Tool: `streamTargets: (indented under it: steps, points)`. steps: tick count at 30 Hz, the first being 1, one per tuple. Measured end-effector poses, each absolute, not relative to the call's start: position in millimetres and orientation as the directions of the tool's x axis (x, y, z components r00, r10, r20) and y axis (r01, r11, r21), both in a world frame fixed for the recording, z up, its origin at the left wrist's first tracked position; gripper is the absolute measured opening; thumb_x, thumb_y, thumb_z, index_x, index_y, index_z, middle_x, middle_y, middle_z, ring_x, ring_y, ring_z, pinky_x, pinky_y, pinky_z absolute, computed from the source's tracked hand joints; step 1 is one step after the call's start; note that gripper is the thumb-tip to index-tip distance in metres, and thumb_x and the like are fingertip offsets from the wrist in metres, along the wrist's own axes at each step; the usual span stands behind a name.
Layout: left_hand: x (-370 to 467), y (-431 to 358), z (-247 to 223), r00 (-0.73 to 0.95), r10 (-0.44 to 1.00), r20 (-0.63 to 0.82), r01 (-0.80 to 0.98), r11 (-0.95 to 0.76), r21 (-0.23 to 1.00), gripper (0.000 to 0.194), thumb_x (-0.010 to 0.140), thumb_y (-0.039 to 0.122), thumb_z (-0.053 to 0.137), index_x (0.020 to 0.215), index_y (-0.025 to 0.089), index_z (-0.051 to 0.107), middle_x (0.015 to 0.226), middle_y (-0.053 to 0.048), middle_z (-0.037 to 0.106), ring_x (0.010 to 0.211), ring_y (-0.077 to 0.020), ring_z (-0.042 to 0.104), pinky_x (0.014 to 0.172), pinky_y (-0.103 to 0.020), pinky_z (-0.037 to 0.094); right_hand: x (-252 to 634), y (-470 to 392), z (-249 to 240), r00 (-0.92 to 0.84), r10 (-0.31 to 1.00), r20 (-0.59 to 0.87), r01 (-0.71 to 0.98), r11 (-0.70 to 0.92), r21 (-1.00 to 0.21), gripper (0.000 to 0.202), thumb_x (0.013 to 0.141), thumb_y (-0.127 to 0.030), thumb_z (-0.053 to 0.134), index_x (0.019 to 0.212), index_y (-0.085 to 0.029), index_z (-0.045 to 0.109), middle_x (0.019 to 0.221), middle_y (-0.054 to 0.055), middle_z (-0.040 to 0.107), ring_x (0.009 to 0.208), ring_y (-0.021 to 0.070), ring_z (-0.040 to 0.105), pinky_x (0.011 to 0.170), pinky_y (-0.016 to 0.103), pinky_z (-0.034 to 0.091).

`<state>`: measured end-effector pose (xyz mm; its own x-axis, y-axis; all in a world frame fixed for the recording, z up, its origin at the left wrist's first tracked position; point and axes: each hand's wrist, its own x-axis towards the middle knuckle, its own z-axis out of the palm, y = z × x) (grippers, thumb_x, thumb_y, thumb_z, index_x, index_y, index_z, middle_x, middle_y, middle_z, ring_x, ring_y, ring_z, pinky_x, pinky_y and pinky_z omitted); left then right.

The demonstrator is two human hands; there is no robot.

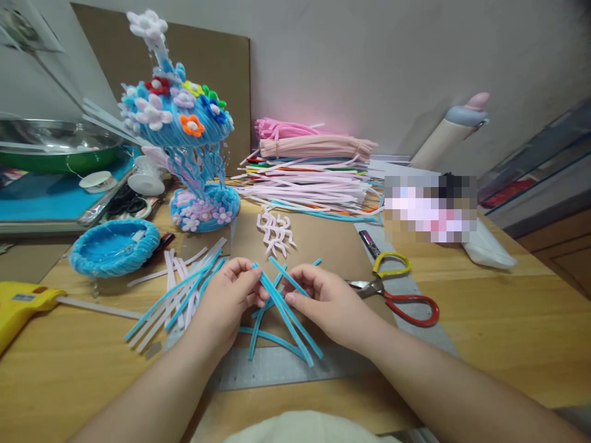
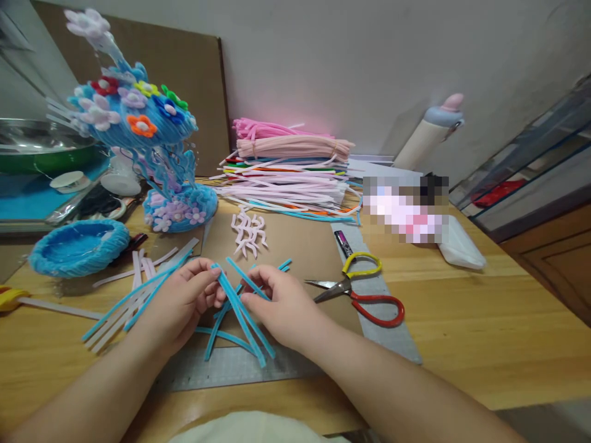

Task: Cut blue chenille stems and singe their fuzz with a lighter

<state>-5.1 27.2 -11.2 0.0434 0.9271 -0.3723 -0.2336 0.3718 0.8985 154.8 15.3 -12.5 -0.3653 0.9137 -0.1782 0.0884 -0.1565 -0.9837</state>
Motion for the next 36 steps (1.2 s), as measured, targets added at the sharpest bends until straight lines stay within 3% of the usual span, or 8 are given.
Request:
streamTargets:
  steps: [6, 11, 13, 16, 21, 25, 32, 36]
  points:
    - [-2, 25, -12, 0.073, 0.929, -0.362, -0.248, 0.368, 0.896, 0.018, 0.072, 0.022, 0.064, 0.072, 0.018, 0.046, 0.048, 0.006, 0.055, 0.045, -0.0093, 0.053, 0.046, -0.019, 0.043, 158, 20, -21, -0.411, 0.876, -0.254, -0.005, -0.281, -0.960, 0.016, 0.072, -0.024, 0.063, 0.084, -0.018, 0.055, 0.072, -0.003, 0.058, 0.064, 0.0098, 0.053, 0.061, 0.022, 0.042]
    - [-10, 31, -15, -0.085, 0.947, -0.311, -0.294, 0.274, 0.915, 0.017, 0.071, 0.020, 0.065, 0.072, 0.018, 0.048, 0.053, 0.007, 0.055, 0.043, -0.0063, 0.050, 0.045, -0.017, 0.041, 176, 32, -30, -0.261, 0.958, -0.124, 0.328, -0.033, -0.944, 0.014, 0.077, -0.024, 0.058, 0.090, -0.019, 0.060, 0.083, 0.001, 0.061, 0.077, 0.0144, 0.055, 0.072, 0.027, 0.042]
    - [-11, 31, -12, -0.048, 0.950, -0.309, -0.325, 0.277, 0.904, 0.017, 0.071, 0.021, 0.066, 0.073, 0.018, 0.049, 0.058, 0.006, 0.057, 0.045, -0.0059, 0.051, 0.046, -0.017, 0.042, 180, 32, -27, -0.245, 0.969, -0.030, 0.464, 0.090, -0.881, 0.014, 0.083, -0.026, 0.052, 0.088, -0.019, 0.063, 0.083, 0.002, 0.061, 0.079, 0.0158, 0.055, 0.072, 0.028, 0.041]
    - [-7, 25, -7, 0.072, 0.947, -0.312, -0.357, 0.317, 0.879, 0.018, 0.071, 0.021, 0.068, 0.074, 0.017, 0.051, 0.066, 0.004, 0.060, 0.049, -0.0064, 0.054, 0.048, -0.018, 0.045, 176, 24, -15, -0.281, 0.959, 0.028, 0.453, 0.158, -0.877, 0.025, 0.089, -0.026, 0.043, 0.077, -0.018, 0.063, 0.074, 0.001, 0.059, 0.073, 0.0139, 0.054, 0.068, 0.026, 0.040]
    - [2, 11, -5, 0.176, 0.953, -0.248, -0.317, 0.294, 0.902, 0.016, 0.070, 0.020, 0.070, 0.078, 0.018, 0.056, 0.062, 0.005, 0.060, 0.052, -0.0086, 0.058, 0.049, -0.019, 0.048, 161, 2, -3, -0.357, 0.917, -0.179, 0.252, -0.090, -0.963, 0.027, 0.088, -0.031, 0.043, 0.074, -0.018, 0.062, 0.055, -0.004, 0.052, 0.047, 0.0085, 0.046, 0.046, 0.019, 0.036]
    - [1, 8, -7, 0.203, 0.947, -0.250, -0.296, 0.303, 0.906, 0.013, 0.073, 0.020, 0.069, 0.084, 0.017, 0.062, 0.061, 0.003, 0.063, 0.055, -0.0082, 0.060, 0.054, -0.017, 0.049, 158, -3, -3, -0.358, 0.890, -0.283, 0.184, -0.230, -0.956, 0.024, 0.085, -0.031, 0.045, 0.073, -0.017, 0.060, 0.060, 0.000, 0.061, 0.050, 0.0103, 0.053, 0.049, 0.021, 0.042]
    - [-1, 10, -7, 0.159, 0.955, -0.249, -0.242, 0.282, 0.928, 0.013, 0.071, 0.025, 0.070, 0.080, 0.018, 0.064, 0.057, 0.003, 0.064, 0.054, -0.0100, 0.061, 0.054, -0.020, 0.051, 159, -3, -3, -0.383, 0.865, -0.325, 0.181, -0.275, -0.944, 0.027, 0.083, -0.032, 0.045, 0.066, -0.016, 0.058, 0.058, 0.002, 0.063, 0.049, 0.0115, 0.057, 0.049, 0.023, 0.045]
    - [-1, 9, -7, 0.127, 0.959, -0.254, -0.156, 0.272, 0.950, 0.016, 0.071, 0.027, 0.070, 0.081, 0.017, 0.063, 0.053, 0.003, 0.063, 0.050, -0.0112, 0.059, 0.051, -0.022, 0.051, 157, -2, -1, -0.429, 0.792, -0.434, 0.065, -0.452, -0.890, 0.027, 0.079, -0.039, 0.051, 0.068, -0.015, 0.056, 0.056, 0.001, 0.062, 0.048, 0.0118, 0.059, 0.048, 0.023, 0.046]
